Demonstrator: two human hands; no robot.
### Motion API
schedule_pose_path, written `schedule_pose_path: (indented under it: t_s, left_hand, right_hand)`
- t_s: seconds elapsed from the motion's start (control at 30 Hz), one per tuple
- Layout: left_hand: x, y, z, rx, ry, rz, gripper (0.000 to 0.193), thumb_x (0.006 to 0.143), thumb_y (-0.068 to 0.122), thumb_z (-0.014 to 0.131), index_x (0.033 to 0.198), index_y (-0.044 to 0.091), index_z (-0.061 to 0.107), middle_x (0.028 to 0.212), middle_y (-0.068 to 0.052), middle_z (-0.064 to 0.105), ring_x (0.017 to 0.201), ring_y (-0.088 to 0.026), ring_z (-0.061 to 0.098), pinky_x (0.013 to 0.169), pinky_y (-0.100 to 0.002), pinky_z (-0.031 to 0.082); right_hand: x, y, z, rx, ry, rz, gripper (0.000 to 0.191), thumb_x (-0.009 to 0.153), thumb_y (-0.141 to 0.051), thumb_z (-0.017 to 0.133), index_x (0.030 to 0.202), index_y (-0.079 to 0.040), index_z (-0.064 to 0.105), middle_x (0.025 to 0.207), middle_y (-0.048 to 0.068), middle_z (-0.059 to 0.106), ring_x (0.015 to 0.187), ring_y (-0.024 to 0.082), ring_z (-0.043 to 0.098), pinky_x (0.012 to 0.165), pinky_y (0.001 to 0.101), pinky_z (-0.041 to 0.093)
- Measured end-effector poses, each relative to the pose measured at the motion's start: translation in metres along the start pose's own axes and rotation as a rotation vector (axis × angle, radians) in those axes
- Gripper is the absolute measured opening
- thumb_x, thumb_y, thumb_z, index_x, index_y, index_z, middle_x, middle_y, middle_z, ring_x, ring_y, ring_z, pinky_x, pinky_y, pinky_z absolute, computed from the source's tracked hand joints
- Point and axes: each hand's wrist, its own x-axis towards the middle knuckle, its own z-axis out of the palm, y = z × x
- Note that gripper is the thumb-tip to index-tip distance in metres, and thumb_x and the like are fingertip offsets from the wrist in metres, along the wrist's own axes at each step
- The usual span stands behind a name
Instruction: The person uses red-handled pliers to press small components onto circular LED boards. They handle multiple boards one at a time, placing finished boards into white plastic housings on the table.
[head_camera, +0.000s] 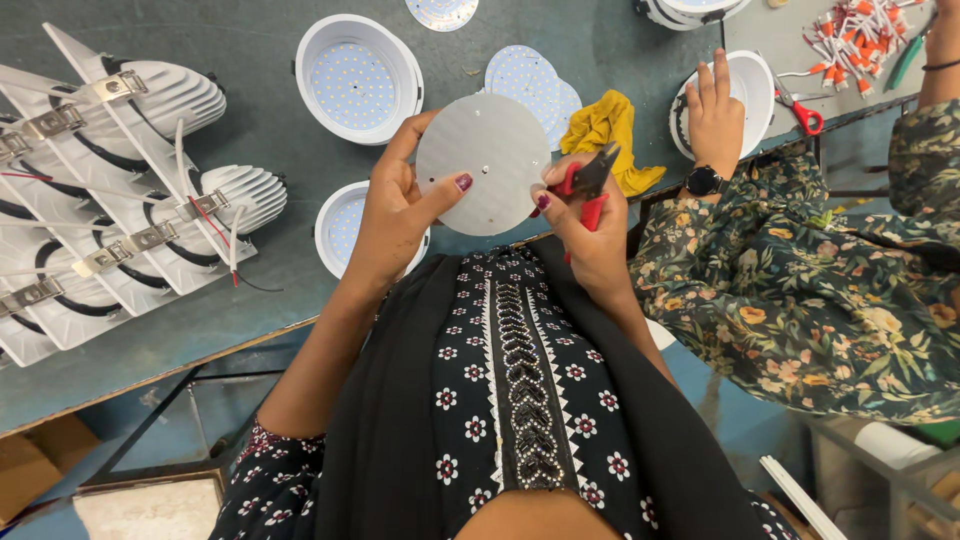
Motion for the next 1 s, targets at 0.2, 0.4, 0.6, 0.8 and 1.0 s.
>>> schedule_pose_path:
  t_s: [0.2, 0.4, 0.6, 0.8, 1.0]
  left_hand:
    - [0.002, -0.008, 0.005, 0.031, 0.075, 0.060, 0.045, 0.092, -0.001, 0.069, 0.133, 0.001, 0.050, 0.123, -0.008, 0.063, 0.116, -0.011, 0.061, 0.104, -0.028, 0.051]
    - [0.002, -0.007, 0.011, 0.116, 0.156, 0.007, 0.039, 0.089, 0.003, 0.074, 0.123, 0.001, 0.055, 0.113, -0.007, 0.066, 0.108, -0.011, 0.063, 0.096, -0.027, 0.053]
    - [0.003, -0.006, 0.014, 0.099, 0.191, -0.001, 0.037, 0.089, 0.005, 0.074, 0.122, 0.002, 0.056, 0.111, -0.006, 0.067, 0.105, -0.010, 0.063, 0.094, -0.027, 0.054]
    - [0.004, -0.011, 0.009, 0.129, 0.180, 0.003, 0.035, 0.090, 0.006, 0.073, 0.120, 0.001, 0.056, 0.110, -0.006, 0.066, 0.104, -0.009, 0.061, 0.094, -0.027, 0.053]
    - [0.005, -0.008, 0.009, 0.090, 0.145, -0.038, 0.039, 0.086, 0.007, 0.075, 0.120, 0.003, 0.058, 0.109, -0.005, 0.068, 0.103, -0.009, 0.064, 0.094, -0.027, 0.053]
  right_hand:
    - [-0.001, 0.000, 0.006, -0.332, 0.007, -0.067, 0.019, 0.101, 0.006, 0.066, 0.114, -0.002, 0.054, 0.112, 0.006, 0.060, 0.103, 0.012, 0.061, 0.097, 0.0269, 0.050]
    - [-0.004, -0.002, 0.011, -0.492, -0.004, -0.093, 0.017, 0.101, 0.006, 0.067, 0.111, -0.002, 0.055, 0.109, 0.006, 0.061, 0.101, 0.010, 0.059, 0.097, 0.0257, 0.048]
    - [-0.005, -0.006, 0.015, -0.527, -0.038, -0.132, 0.015, 0.101, 0.007, 0.064, 0.109, -0.001, 0.055, 0.108, 0.007, 0.061, 0.100, 0.012, 0.061, 0.094, 0.0260, 0.049]
    - [-0.006, -0.009, 0.018, -0.545, -0.051, -0.152, 0.014, 0.101, 0.008, 0.063, 0.108, 0.000, 0.055, 0.107, 0.008, 0.061, 0.099, 0.013, 0.062, 0.093, 0.0266, 0.051]
    - [-0.007, -0.011, 0.019, -0.600, -0.046, -0.193, 0.015, 0.101, 0.007, 0.064, 0.109, 0.000, 0.055, 0.107, 0.009, 0.061, 0.098, 0.014, 0.063, 0.092, 0.0269, 0.051]
